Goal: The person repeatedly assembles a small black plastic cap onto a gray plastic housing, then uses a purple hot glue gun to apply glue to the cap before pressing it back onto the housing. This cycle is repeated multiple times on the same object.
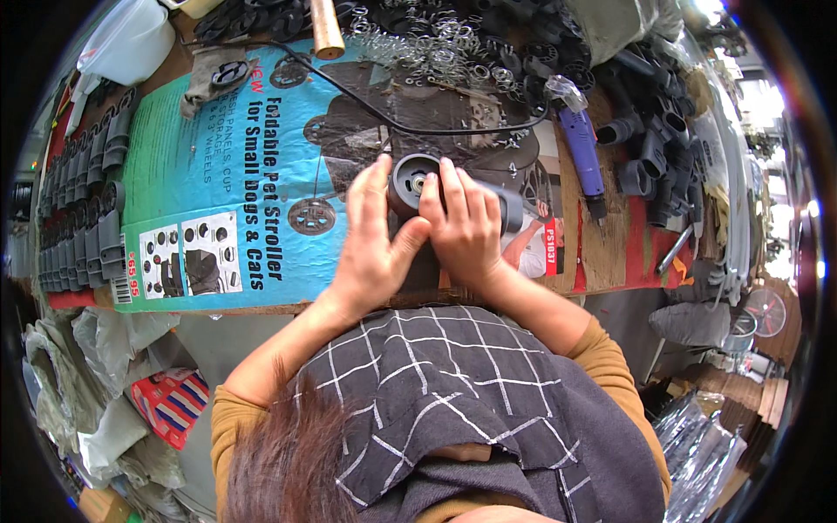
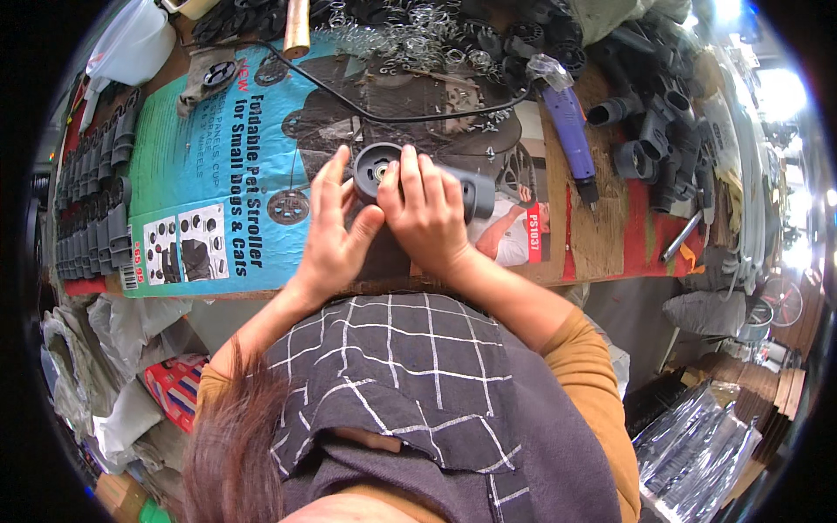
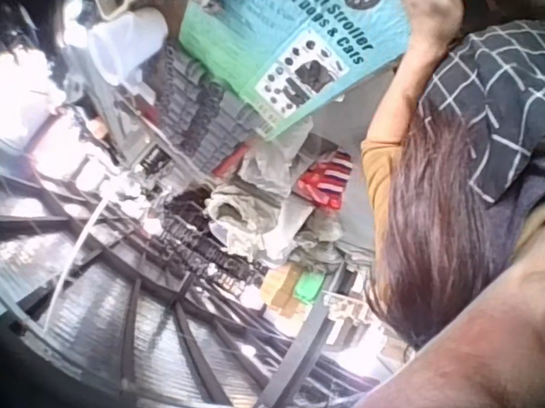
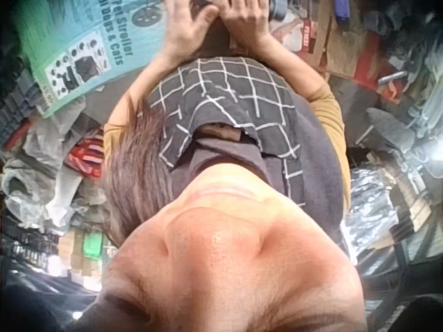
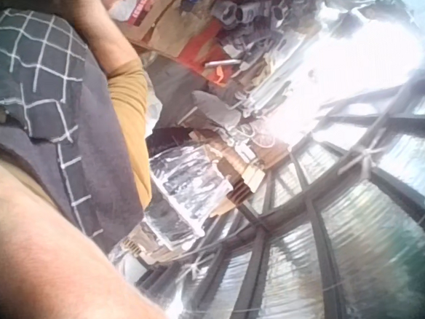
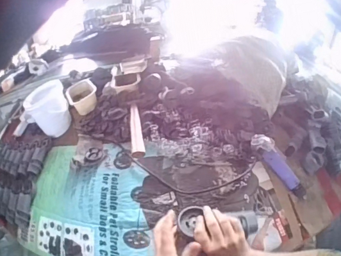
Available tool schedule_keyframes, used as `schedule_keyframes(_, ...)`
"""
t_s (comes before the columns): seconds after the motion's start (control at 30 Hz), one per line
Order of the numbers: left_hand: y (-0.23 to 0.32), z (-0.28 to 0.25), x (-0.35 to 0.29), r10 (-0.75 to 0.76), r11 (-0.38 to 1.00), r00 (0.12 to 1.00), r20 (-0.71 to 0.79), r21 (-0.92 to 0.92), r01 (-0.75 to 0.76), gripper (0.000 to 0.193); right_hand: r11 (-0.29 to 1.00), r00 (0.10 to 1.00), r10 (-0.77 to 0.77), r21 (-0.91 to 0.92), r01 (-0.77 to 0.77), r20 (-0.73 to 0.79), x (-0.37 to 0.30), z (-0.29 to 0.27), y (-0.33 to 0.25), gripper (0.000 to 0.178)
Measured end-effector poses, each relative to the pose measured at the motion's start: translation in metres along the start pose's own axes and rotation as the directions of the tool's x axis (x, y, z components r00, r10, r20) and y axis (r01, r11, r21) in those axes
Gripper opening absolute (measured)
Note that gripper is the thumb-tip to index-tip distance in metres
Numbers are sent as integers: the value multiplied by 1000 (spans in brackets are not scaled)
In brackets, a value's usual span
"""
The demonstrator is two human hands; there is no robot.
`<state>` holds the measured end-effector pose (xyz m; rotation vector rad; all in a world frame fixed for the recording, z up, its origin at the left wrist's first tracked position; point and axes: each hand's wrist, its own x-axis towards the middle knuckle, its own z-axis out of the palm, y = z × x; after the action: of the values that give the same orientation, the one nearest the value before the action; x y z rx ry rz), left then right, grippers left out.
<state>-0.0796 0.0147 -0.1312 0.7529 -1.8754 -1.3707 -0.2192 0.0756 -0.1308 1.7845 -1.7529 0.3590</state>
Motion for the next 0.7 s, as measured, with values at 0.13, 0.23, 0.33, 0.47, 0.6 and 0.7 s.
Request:
schedule_keyframes(0.13,-19,16,8,86,988,994,-72,132,-76,86,989,997,25,144,-35,73,-10,-12,-14,33)
schedule_keyframes(0.23,-26,14,25,64,994,994,-90,98,-55,64,802,973,126,557,-215,194,-7,-26,1,30)
schedule_keyframes(0.33,-27,6,34,84,992,995,-44,103,-79,53,440,810,350,681,-586,471,6,-17,20,24)
schedule_keyframes(0.47,-25,-2,35,100,988,994,33,116,-103,57,-146,425,54,428,-892,904,20,7,42,35)
schedule_keyframes(0.6,-26,-3,40,115,988,991,71,96,-121,56,-233,433,1,422,-876,901,20,11,47,31)
schedule_keyframes(0.7,-24,-5,43,125,986,988,92,96,-133,55,-158,435,-6,429,-889,900,25,7,48,30)
